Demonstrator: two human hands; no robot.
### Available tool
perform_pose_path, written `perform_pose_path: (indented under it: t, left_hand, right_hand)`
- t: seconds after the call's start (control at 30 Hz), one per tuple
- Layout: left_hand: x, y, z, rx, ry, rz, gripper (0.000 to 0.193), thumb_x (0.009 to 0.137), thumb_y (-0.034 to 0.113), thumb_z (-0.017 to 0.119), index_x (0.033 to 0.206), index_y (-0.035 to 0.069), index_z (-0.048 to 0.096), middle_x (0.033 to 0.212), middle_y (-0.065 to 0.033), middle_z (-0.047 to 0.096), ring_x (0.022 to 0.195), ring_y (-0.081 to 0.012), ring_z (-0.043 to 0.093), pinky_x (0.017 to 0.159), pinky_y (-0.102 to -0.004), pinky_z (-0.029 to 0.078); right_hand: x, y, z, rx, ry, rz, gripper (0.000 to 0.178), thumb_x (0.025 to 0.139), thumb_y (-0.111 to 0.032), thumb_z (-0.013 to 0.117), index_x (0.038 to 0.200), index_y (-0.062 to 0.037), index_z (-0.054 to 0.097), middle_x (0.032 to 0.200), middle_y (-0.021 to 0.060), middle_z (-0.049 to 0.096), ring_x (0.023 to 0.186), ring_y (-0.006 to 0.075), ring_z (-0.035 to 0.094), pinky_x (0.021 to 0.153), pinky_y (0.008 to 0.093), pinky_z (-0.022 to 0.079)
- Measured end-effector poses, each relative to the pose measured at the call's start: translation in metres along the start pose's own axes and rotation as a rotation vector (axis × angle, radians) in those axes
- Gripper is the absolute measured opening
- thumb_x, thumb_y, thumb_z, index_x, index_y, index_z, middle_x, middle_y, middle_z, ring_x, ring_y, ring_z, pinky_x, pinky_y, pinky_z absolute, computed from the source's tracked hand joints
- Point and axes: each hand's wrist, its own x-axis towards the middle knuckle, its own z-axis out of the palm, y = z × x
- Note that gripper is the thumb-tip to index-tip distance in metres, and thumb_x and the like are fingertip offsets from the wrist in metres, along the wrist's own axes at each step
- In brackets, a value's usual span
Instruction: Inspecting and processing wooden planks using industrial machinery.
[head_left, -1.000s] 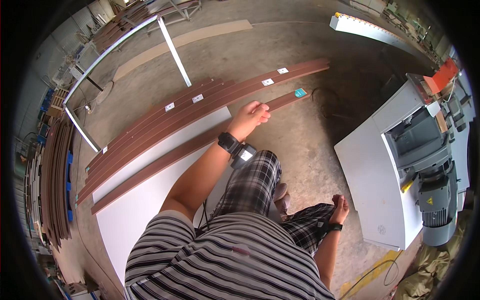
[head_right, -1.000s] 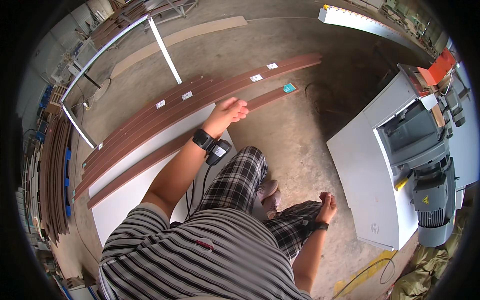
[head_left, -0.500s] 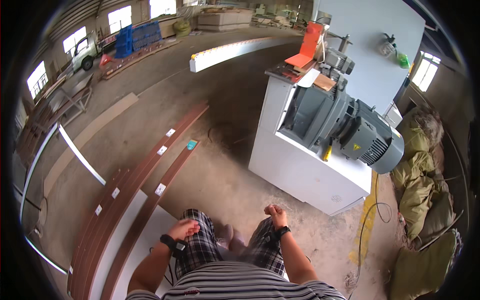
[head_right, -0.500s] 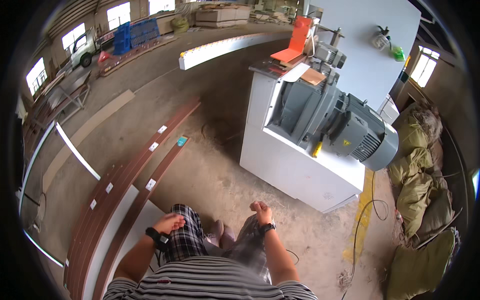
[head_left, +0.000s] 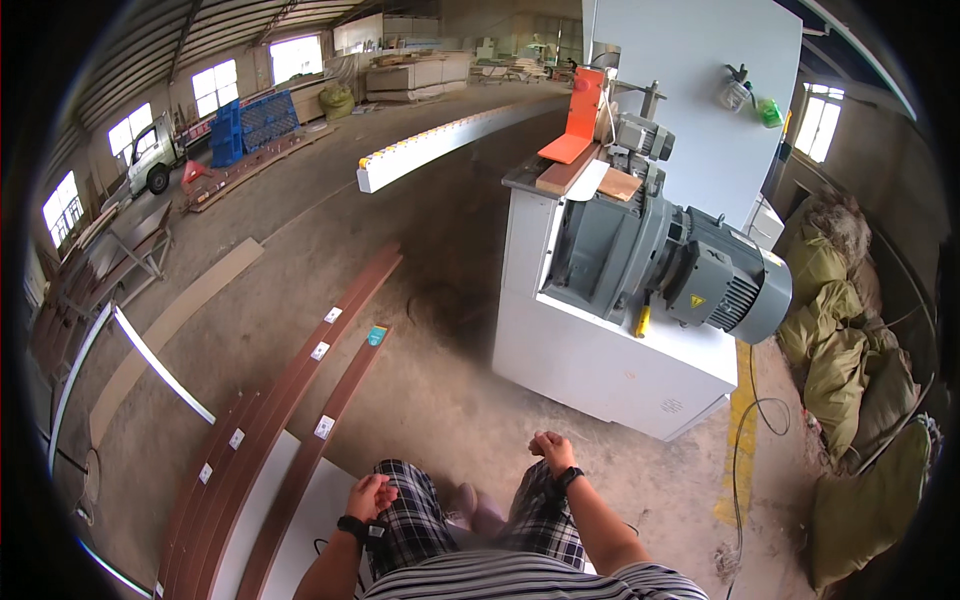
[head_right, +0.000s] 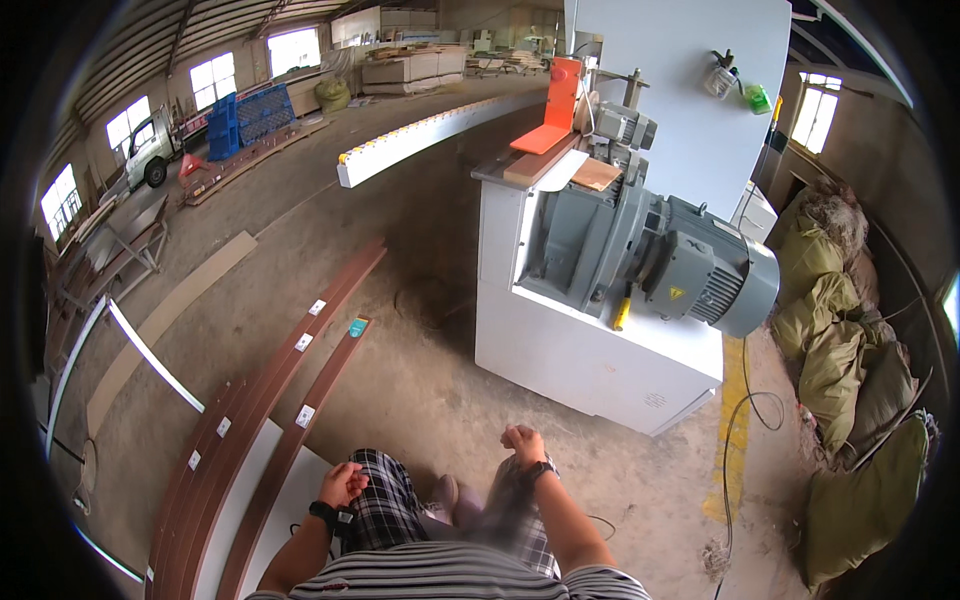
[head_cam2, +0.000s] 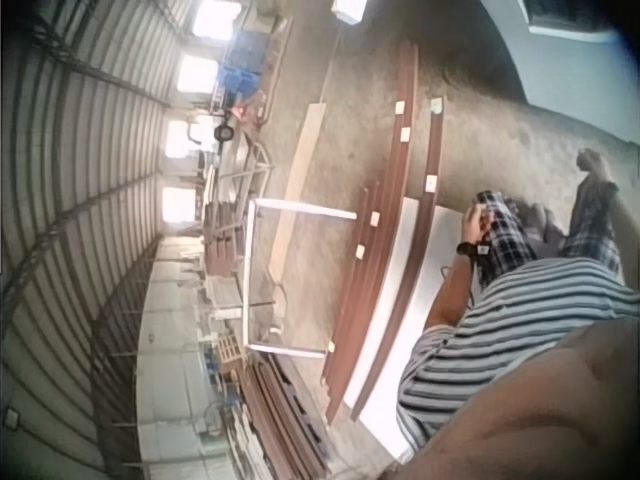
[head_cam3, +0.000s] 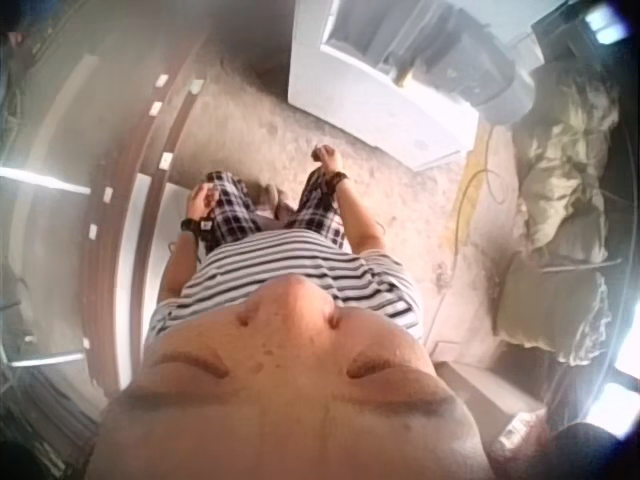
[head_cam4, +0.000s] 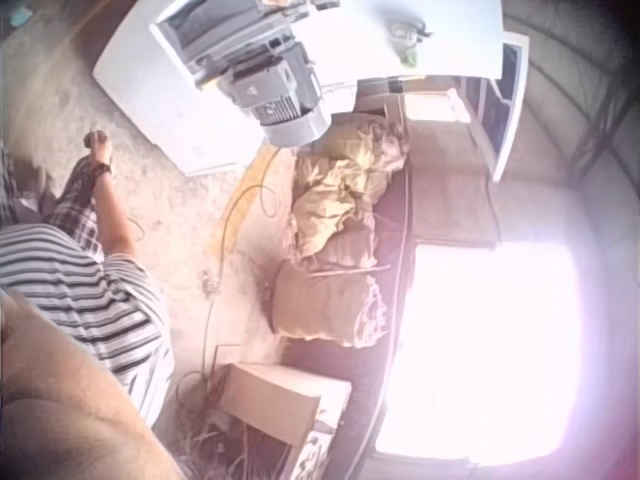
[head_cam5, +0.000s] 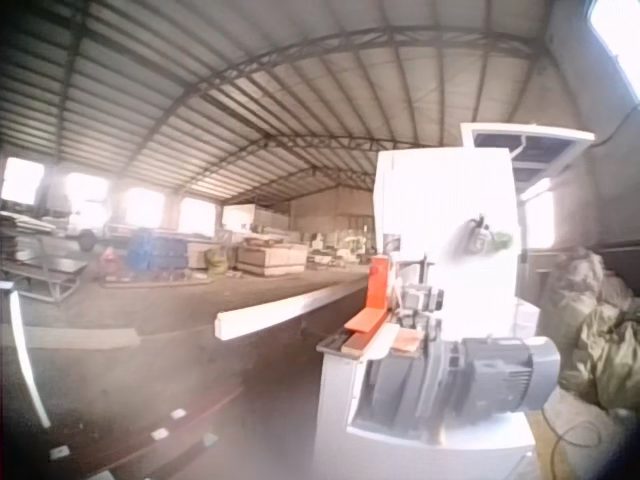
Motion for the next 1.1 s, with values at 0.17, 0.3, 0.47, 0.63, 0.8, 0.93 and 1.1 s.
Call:
perform_pose_path:
  t: [0.17,0.3,0.47,0.63,0.8,0.93,1.1]
  left_hand:
    - [0.000,0.002,-0.001,0.004,0.007,-0.018,0.027,0.098,0.029,0.048,0.104,0.004,0.058,0.083,-0.0122,0.068,0.064,-0.0160,0.065,0.054,-0.0255,0.052]
    - [0.001,0.003,-0.005,0.015,0.003,-0.019,0.026,0.098,0.028,0.048,0.104,0.005,0.058,0.082,-0.0119,0.068,0.065,-0.0167,0.066,0.053,-0.0255,0.052]
    - [0.006,-0.001,0.001,0.003,0.013,-0.005,0.024,0.096,0.027,0.052,0.099,0.005,0.060,0.076,-0.0123,0.067,0.060,-0.0174,0.064,0.048,-0.0245,0.050]
    - [0.008,-0.005,-0.005,-0.010,-0.019,0.007,0.023,0.097,0.025,0.050,0.102,0.004,0.059,0.077,-0.0116,0.068,0.066,-0.0191,0.068,0.053,-0.0264,0.054]
    - [0.008,-0.007,-0.009,-0.013,-0.018,0.030,0.026,0.097,0.026,0.052,0.103,0.002,0.059,0.077,-0.0122,0.067,0.067,-0.0198,0.068,0.053,-0.0265,0.054]
    - [0.003,0.005,-0.002,0.009,-0.039,0.020,0.027,0.097,0.028,0.051,0.100,0.002,0.059,0.077,-0.0126,0.067,0.067,-0.0198,0.068,0.054,-0.0266,0.054]
    - [-0.012,0.048,0.014,0.442,-0.047,0.413,0.020,0.098,0.020,0.048,0.094,0.003,0.058,0.076,-0.0124,0.067,0.066,-0.0212,0.068,0.060,-0.0305,0.055]
  right_hand:
    - [0.037,-0.099,0.004,0.055,-0.056,-0.033,0.029,0.094,-0.028,0.056,0.093,0.0001,0.062,0.084,0.0076,0.065,0.073,0.0167,0.063,0.065,0.0303,0.053]
    - [0.080,-0.223,0.010,0.238,-0.111,-0.247,0.025,0.094,-0.023,0.057,0.093,0.0014,0.061,0.084,0.0086,0.065,0.072,0.0164,0.063,0.068,0.0303,0.053]
    - [0.115,-0.358,0.019,0.503,-0.220,-0.344,0.030,0.093,-0.026,0.058,0.092,0.0037,0.059,0.081,0.0093,0.062,0.075,0.0192,0.063,0.072,0.0327,0.054]
    - [0.124,-0.418,0.037,0.576,-0.243,-0.230,0.030,0.091,-0.025,0.061,0.095,0.0051,0.060,0.077,0.0083,0.060,0.072,0.0208,0.062,0.072,0.0344,0.056]
    - [0.096,-0.426,0.046,0.264,-0.220,-0.174,0.024,0.087,-0.018,0.066,0.095,0.0053,0.064,0.074,0.0075,0.060,0.062,0.0191,0.063,0.057,0.0265,0.054]
    - [0.066,-0.421,0.053,0.189,-0.310,-0.146,0.025,0.087,-0.019,0.066,0.094,0.0046,0.064,0.077,0.0097,0.065,0.060,0.0151,0.063,0.054,0.0232,0.053]
    - [0.040,-0.416,0.069,0.237,-0.431,-0.025,0.029,0.092,-0.030,0.058,0.088,-0.0013,0.061,0.069,0.0097,0.064,0.054,0.0142,0.059,0.049,0.0240,0.046]
